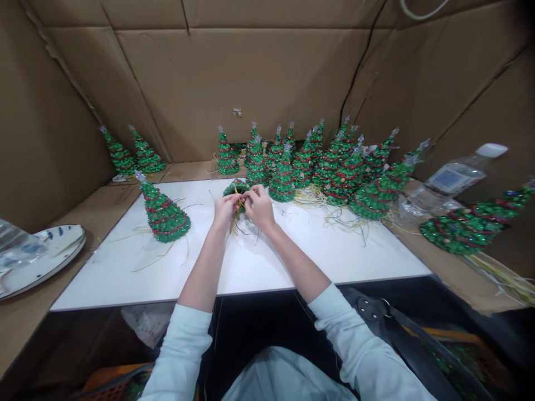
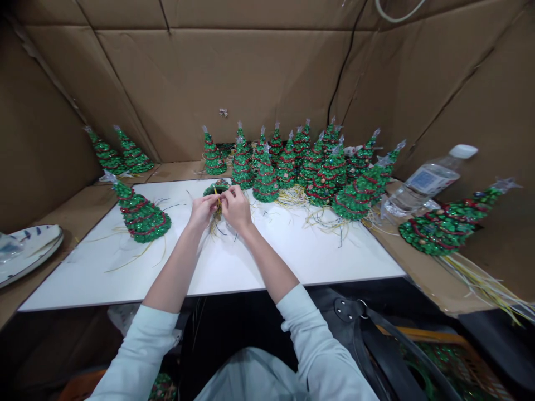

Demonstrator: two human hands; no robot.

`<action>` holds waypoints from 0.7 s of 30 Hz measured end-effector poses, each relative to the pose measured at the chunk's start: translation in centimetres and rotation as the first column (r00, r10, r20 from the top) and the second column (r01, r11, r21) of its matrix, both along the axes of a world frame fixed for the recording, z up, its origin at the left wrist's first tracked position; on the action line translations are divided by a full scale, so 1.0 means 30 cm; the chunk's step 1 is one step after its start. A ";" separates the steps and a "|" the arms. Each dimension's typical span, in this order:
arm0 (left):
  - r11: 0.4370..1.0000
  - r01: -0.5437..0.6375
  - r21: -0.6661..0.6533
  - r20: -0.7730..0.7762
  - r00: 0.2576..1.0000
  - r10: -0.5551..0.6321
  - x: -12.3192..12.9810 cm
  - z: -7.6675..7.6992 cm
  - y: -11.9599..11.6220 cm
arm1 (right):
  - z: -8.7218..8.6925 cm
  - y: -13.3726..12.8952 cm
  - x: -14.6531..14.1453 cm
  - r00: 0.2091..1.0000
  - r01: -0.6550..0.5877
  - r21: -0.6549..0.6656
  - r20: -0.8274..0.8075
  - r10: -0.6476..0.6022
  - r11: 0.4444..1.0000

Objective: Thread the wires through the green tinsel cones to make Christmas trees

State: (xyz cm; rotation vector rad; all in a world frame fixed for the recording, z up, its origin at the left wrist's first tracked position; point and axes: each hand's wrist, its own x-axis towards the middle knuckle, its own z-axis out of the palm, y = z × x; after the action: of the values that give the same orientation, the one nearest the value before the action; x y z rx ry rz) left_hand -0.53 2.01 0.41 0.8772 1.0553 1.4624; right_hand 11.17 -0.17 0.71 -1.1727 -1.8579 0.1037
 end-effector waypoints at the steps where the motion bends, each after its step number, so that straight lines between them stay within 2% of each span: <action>1: 1.000 0.003 0.006 0.004 1.000 -0.003 -0.001 0.001 0.000 | 0.007 -0.007 0.007 0.998 -0.045 -0.020 0.052 0.046 0.999; 4: 1.000 0.013 0.009 0.006 1.000 -0.013 -0.004 0.004 -0.002 | 0.011 -0.028 0.019 0.919 -0.245 -0.171 0.274 0.284 0.954; 6: 1.000 0.017 0.001 0.001 1.000 -0.017 -0.004 0.007 -0.005 | 0.002 -0.039 0.013 0.847 -0.291 -0.251 0.382 0.371 0.923; 9: 1.000 0.008 0.014 -0.011 1.000 -0.008 -0.003 0.010 -0.007 | -0.015 -0.048 -0.013 0.809 -0.245 -0.276 0.470 0.353 0.929; 12: 1.000 -0.006 0.028 0.001 1.000 0.006 -0.005 0.012 -0.008 | -0.018 -0.045 -0.025 0.820 -0.209 -0.278 0.473 0.323 0.938; 14: 1.000 0.009 0.029 0.014 1.000 -0.009 -0.008 0.012 -0.006 | -0.010 -0.035 -0.010 0.851 -0.253 -0.282 0.391 0.352 0.925; 17: 0.999 0.035 0.018 0.006 0.999 -0.035 -0.014 0.011 -0.002 | 0.008 -0.014 0.030 0.902 -0.362 -0.259 0.145 0.407 0.895; 19: 0.999 0.044 0.005 -0.011 0.999 -0.044 -0.015 0.010 0.000 | 0.013 -0.003 0.045 0.923 -0.382 -0.248 -0.059 0.380 0.890; 21: 0.999 0.044 0.009 -0.016 0.999 -0.043 -0.012 0.008 0.002 | 0.008 0.004 0.038 0.922 -0.346 -0.240 -0.265 0.281 0.907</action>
State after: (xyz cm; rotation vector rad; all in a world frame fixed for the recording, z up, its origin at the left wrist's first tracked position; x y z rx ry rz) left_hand -0.89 2.06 0.64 0.9149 1.0356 1.4276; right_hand 12.31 -0.04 0.96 -0.9866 -1.8532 0.6792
